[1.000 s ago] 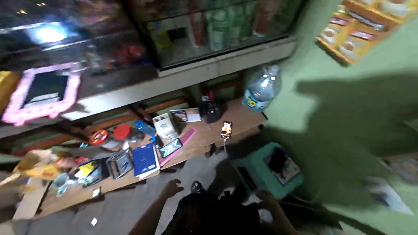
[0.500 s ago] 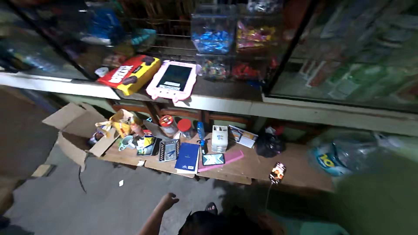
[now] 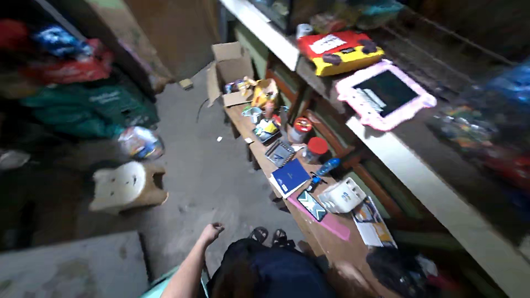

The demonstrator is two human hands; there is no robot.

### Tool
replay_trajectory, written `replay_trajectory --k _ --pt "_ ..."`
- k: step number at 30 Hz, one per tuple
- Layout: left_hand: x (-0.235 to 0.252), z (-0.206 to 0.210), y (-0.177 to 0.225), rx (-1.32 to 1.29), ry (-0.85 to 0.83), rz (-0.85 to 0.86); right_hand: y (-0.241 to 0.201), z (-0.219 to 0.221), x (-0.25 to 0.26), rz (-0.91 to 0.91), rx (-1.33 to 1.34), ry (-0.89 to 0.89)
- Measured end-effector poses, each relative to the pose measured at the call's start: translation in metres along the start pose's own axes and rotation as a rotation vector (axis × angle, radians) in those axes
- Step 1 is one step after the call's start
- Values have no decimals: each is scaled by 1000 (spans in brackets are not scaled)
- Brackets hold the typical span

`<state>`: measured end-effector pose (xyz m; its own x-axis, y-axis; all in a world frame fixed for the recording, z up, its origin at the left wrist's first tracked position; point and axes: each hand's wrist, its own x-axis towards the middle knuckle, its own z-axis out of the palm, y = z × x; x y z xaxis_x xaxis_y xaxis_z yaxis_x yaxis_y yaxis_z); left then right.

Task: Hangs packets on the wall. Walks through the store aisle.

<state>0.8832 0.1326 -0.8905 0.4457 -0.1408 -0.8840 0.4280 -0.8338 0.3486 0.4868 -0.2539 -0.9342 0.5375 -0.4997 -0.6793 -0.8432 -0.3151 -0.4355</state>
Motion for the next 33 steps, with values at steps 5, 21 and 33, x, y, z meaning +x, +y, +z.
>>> replay_trajectory --k 5,21,33 --pt "-49 29 -114 -303 167 -241 -148 -115 88 210 -10 -56" --pt "-109 156 -120 -734 207 -261 -343 45 151 -436 -590 -637" --pt "-92 119 -158 -374 87 -349 -278 -30 139 -144 -292 -460"
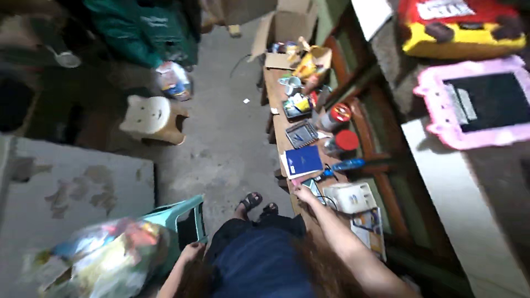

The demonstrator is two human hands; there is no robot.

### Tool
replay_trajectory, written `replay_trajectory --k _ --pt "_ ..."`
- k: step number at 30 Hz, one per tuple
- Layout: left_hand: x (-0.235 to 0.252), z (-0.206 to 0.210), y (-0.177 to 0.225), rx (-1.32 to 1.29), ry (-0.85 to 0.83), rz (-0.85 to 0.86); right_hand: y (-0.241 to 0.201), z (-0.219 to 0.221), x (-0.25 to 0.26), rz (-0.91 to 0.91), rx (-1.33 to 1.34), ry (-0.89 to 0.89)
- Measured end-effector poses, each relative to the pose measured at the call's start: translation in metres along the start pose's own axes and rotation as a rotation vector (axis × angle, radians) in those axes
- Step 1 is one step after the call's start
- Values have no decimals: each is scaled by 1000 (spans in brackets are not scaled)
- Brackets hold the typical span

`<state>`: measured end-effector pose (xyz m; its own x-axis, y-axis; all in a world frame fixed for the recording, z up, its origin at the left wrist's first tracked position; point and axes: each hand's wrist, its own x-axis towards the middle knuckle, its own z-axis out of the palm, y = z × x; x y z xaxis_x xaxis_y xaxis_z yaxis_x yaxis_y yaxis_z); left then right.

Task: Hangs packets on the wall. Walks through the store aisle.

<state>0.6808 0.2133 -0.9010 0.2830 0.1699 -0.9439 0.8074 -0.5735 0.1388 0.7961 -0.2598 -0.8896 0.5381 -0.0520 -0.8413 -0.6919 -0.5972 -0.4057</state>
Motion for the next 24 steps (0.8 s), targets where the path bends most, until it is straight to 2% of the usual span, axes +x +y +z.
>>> replay_trajectory --k 3,7,10,13,15,18,21,24 --pt "19 -31 40 58 28 61 58 12 -40 225 186 75" --pt "14 -53 138 158 44 172 127 47 -73 480 421 129" --pt "16 -43 207 250 16 267 161 69 -66 539 431 50" --pt "12 -14 252 332 -48 379 160 69 -49 507 377 39" --pt "7 10 265 392 -105 441 150 61 -32 473 270 124" --pt "-1 38 259 509 -192 513 146 45 7 404 97 255" --pt "2 42 231 658 -259 440 146 30 47 352 -20 306" --pt "15 25 194 781 -254 318 151 24 80 337 -155 314"
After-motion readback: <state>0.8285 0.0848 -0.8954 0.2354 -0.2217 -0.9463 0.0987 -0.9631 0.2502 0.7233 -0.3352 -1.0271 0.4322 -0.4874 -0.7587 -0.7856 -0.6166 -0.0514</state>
